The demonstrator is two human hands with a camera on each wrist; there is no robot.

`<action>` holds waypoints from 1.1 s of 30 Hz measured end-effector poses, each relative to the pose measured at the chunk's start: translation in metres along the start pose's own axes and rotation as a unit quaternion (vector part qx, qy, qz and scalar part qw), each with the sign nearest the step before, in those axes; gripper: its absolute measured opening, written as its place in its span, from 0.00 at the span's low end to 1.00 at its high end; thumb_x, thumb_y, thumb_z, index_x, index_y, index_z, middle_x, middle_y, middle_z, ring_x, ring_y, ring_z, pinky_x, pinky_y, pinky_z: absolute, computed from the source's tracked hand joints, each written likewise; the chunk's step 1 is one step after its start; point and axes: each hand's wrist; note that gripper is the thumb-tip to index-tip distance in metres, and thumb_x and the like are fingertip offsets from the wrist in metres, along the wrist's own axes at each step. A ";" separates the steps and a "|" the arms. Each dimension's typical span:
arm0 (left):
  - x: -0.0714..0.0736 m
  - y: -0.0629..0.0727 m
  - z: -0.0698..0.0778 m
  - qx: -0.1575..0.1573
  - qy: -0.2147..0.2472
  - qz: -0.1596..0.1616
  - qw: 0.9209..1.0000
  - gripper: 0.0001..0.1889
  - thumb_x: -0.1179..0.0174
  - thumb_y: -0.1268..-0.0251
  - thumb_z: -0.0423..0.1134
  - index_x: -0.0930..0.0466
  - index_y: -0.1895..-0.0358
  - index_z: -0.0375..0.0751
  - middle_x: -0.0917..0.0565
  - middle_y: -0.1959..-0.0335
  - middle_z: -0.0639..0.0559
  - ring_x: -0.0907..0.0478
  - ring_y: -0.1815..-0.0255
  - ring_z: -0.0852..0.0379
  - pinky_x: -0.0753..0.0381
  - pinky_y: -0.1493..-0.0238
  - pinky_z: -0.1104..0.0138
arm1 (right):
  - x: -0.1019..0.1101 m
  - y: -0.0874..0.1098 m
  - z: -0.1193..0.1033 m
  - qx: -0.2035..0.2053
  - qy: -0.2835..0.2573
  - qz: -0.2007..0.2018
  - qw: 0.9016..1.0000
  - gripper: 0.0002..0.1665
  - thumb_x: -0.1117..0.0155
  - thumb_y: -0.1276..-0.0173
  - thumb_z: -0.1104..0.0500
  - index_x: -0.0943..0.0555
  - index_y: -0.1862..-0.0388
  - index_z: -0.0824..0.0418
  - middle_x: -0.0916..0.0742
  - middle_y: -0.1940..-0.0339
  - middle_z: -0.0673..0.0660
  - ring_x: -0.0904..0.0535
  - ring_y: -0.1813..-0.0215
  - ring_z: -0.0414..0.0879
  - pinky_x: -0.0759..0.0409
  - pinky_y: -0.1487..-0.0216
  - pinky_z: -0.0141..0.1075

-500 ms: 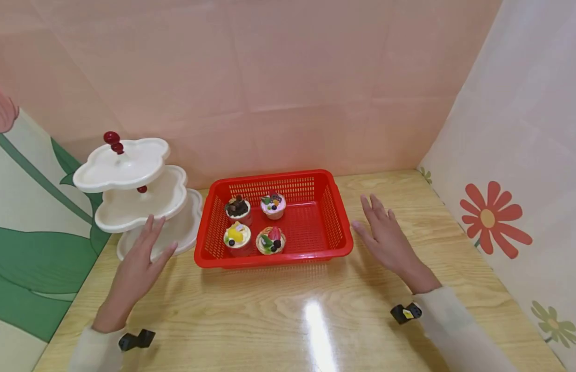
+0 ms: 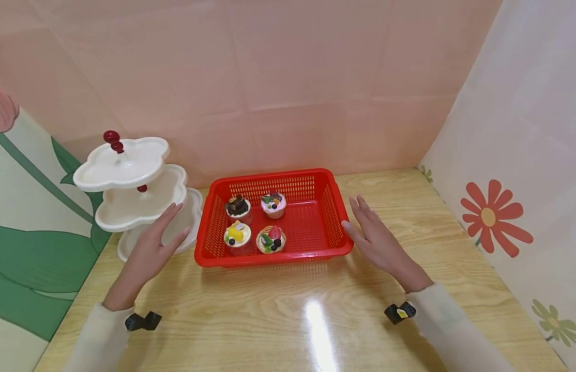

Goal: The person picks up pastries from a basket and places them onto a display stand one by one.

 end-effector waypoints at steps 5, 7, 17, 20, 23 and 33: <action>-0.005 -0.018 -0.001 -0.013 0.039 -0.013 0.999 0.34 0.40 0.29 0.52 0.37 0.24 0.45 0.34 0.25 0.42 0.36 0.25 0.40 0.36 0.28 0.43 | -0.001 -0.003 -0.003 -0.011 -0.003 -0.011 1.000 0.42 0.54 0.20 0.43 0.60 0.18 0.47 0.55 0.16 0.53 0.56 0.18 0.65 0.50 0.29 0.72; -0.007 -0.026 -0.001 -0.005 0.056 -0.027 0.998 0.35 0.40 0.30 0.54 0.37 0.25 0.45 0.33 0.25 0.43 0.35 0.26 0.41 0.32 0.30 0.44 | -0.001 -0.004 -0.004 -0.011 -0.006 -0.014 1.000 0.42 0.54 0.20 0.43 0.60 0.18 0.48 0.56 0.16 0.53 0.55 0.18 0.65 0.48 0.29 0.71; -0.023 -0.065 0.004 -0.014 0.100 -0.102 0.990 0.38 0.37 0.33 0.54 0.38 0.24 0.45 0.31 0.26 0.43 0.33 0.27 0.41 0.23 0.38 0.44 | -0.004 -0.007 -0.006 -0.012 -0.010 -0.019 1.000 0.44 0.53 0.21 0.43 0.61 0.18 0.51 0.58 0.16 0.50 0.58 0.17 0.61 0.49 0.27 0.69; -0.026 -0.073 0.004 -0.013 0.111 -0.110 0.988 0.39 0.36 0.33 0.51 0.40 0.24 0.44 0.32 0.26 0.42 0.32 0.27 0.40 0.23 0.39 0.45 | -0.005 -0.008 -0.007 -0.008 -0.011 -0.021 1.000 0.44 0.52 0.21 0.43 0.61 0.18 0.51 0.58 0.16 0.49 0.59 0.17 0.59 0.48 0.27 0.68; -0.029 -0.079 0.002 -0.015 0.116 -0.120 0.986 0.40 0.34 0.35 0.50 0.40 0.23 0.42 0.33 0.26 0.41 0.32 0.28 0.40 0.24 0.37 0.46 | -0.006 -0.008 -0.008 -0.006 -0.015 -0.020 1.000 0.45 0.51 0.22 0.43 0.61 0.18 0.51 0.58 0.16 0.48 0.58 0.17 0.59 0.46 0.27 0.68; -0.041 -0.095 0.001 -0.045 0.039 -0.155 0.986 0.43 0.31 0.39 0.54 0.39 0.24 0.43 0.28 0.30 0.38 0.27 0.33 0.38 0.28 0.33 0.45 | -0.013 -0.010 -0.009 -0.009 -0.022 -0.038 0.999 0.45 0.51 0.21 0.45 0.63 0.18 0.51 0.60 0.17 0.47 0.59 0.17 0.59 0.47 0.26 0.67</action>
Point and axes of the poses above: each hand's wrist, its own y-axis away from the middle knuckle, its own x-axis out of the back of the hand, z = x × y
